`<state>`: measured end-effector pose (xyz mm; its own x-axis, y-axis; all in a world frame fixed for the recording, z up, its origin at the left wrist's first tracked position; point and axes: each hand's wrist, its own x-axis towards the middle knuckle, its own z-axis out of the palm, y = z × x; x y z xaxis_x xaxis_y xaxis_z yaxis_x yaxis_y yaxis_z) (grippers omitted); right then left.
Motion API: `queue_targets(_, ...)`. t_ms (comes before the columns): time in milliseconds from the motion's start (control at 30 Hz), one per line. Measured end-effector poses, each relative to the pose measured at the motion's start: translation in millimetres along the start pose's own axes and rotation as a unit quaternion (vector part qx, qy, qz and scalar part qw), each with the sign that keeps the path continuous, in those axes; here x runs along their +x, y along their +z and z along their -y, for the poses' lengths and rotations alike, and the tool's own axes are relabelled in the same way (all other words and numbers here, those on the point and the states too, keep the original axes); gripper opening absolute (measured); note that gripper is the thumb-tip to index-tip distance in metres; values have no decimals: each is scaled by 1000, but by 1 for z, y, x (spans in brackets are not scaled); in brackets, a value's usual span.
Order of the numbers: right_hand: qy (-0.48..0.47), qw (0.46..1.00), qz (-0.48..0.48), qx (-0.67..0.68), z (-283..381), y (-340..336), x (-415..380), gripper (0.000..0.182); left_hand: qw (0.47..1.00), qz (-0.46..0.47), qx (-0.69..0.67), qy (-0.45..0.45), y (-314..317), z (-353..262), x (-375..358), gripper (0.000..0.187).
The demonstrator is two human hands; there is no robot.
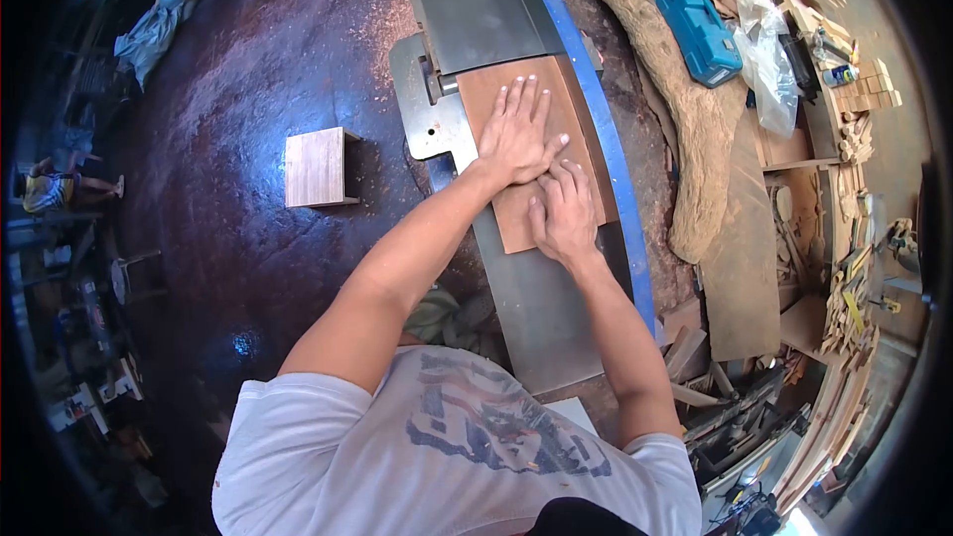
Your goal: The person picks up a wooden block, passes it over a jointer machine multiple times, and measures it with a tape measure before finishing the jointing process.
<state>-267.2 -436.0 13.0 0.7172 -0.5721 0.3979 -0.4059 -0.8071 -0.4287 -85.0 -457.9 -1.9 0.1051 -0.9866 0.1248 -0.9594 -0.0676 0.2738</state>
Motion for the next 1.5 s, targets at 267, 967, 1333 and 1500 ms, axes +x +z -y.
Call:
queue_targets(267, 6, 1000, -20, -2, -2, 5, 6, 33, 1000, 9, -1, -1, -1, 6, 8, 86)
queue_targets(967, 7, 999, -45, -19, -14, 26, 53, 23, 1000, 2, 13, 9, -6, 41, 44, 86)
queue_targets(1333, -1, 998, -46, -34, -20, 39, 87, 23, 999, -12, 31, 7, -9, 66, 69, 84)
queue_targets(1500, -5, 998, -49, -42, -25, 47, 106, 21, 1000, -23, 21, 4, -8, 80, 82, 83)
